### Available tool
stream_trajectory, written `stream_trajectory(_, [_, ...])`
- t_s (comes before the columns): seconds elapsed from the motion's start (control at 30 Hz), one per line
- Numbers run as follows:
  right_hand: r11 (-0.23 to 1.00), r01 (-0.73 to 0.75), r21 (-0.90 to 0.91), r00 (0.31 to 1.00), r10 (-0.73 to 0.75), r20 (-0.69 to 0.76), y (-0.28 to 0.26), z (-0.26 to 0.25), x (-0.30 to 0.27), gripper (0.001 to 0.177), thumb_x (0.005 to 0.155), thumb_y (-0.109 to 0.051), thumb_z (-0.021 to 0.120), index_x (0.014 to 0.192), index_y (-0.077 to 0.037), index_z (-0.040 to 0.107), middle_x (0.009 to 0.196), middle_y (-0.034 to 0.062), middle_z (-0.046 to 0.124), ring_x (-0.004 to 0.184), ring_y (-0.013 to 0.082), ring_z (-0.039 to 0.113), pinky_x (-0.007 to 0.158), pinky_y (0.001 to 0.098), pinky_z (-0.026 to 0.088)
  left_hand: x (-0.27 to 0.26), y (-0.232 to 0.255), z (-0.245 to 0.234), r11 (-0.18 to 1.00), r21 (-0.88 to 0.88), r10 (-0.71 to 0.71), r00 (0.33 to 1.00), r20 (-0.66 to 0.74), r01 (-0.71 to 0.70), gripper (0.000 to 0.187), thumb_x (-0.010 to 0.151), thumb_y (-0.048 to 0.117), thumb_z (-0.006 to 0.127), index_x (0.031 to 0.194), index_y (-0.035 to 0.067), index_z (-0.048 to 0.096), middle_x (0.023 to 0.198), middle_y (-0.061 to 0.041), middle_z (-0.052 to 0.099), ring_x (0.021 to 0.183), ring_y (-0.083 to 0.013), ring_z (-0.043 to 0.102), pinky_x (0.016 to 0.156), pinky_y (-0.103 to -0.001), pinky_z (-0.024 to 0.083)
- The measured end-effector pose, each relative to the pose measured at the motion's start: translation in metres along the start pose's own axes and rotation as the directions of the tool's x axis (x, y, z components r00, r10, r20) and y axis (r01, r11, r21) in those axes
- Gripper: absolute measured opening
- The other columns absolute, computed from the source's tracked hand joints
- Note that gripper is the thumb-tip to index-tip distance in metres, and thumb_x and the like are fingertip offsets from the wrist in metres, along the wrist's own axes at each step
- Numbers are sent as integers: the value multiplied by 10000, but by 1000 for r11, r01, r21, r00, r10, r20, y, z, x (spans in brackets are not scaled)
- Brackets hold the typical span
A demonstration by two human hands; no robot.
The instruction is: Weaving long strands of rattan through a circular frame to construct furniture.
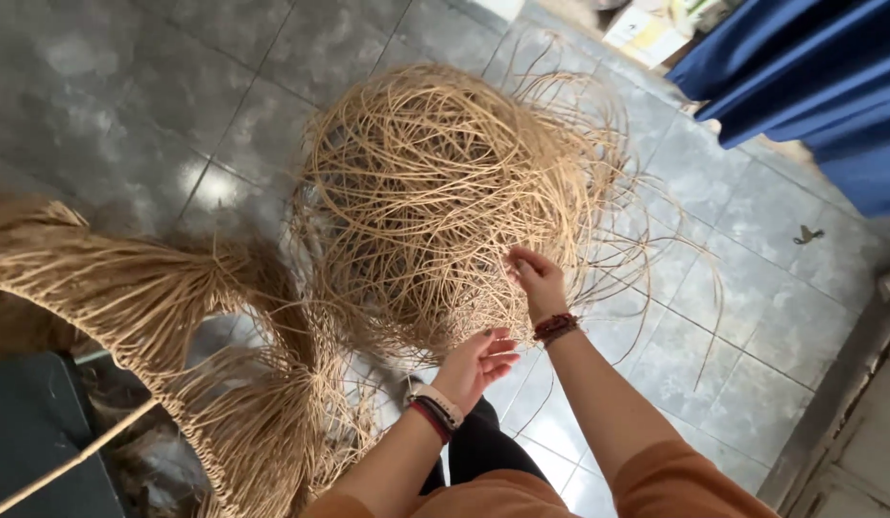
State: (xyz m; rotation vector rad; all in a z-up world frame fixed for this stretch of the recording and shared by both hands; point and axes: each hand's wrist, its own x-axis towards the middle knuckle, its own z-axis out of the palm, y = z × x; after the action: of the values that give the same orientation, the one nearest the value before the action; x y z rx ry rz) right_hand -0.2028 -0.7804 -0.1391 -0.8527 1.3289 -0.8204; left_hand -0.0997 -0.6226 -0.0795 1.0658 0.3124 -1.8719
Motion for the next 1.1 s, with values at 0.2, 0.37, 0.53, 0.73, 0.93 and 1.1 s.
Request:
stream_trajectory(0.2, [966, 62, -250, 998, -63, 5, 78, -51, 13, 447, 844, -68, 796, 1281, -77, 702, 1144, 201, 689, 1013, 296, 695, 821, 392, 623, 4, -18, -2, 973, 228, 33, 998, 60, -46, 387, 1027, 426, 549, 1291, 165, 657, 1166, -100, 732, 1032, -236, 736, 844, -304, 572])
stream_trajectory(0.37, [715, 160, -680, 987, -110, 117, 234, -93, 88, 417, 792, -280, 806, 1206, -286, 754, 1504, 133, 538, 1417, 344, 468, 1243, 465, 278, 20, -11, -34, 982, 181, 50, 999, 11, -51, 389, 1003, 440, 568, 1269, 179, 679, 1172, -102, 741, 1055, -243, 739, 865, -329, 571])
stream_trajectory(0.53, [527, 226, -819, 972, -70, 223, 250, -65, 113, 580, 802, -359, 745, 1353, -196, 668, 1498, 199, 531, 1376, 405, 507, 1183, 482, 392, 49, -9, -59, 992, 119, 42, 999, 10, -42, 398, 1006, 415, 558, 1287, 152, 660, 1185, -103, 727, 1052, -240, 722, 917, -359, 558])
stream_trajectory(0.73, [633, 172, -755, 985, -130, 115, 204, -23, 100, 354, 841, -328, 708, 1185, -404, 742, 1208, -64, 704, 1087, 210, 694, 957, 377, 565, 79, -13, -82, 993, 109, 50, 999, 14, -51, 384, 1011, 374, 561, 1292, 129, 655, 1137, -106, 735, 1008, -240, 731, 917, -379, 558])
stream_trajectory(0.93, [991, -66, 114, 990, 79, -116, 70, 4, -46, 230, 944, -23, 555, 1107, -80, 707, 823, 53, 600, 658, 109, 539, 562, 226, 488, 38, -21, -51, 990, 2, -144, 987, 64, 144, 546, 1013, 565, 487, 1242, 107, 677, 1152, -126, 711, 1029, -304, 707, 868, -433, 554])
stream_trajectory(1.1, [769, -345, 539, 915, 404, 9, -53, -19, -218, 223, 990, -28, 482, 1199, -79, 537, 596, -27, 305, 423, 63, 220, 357, 206, 138, -46, 29, 36, 991, -115, -66, 998, -4, 65, 371, 1096, 299, 429, 971, -8, 594, 1088, -196, 666, 948, -284, 663, 910, -419, 545])
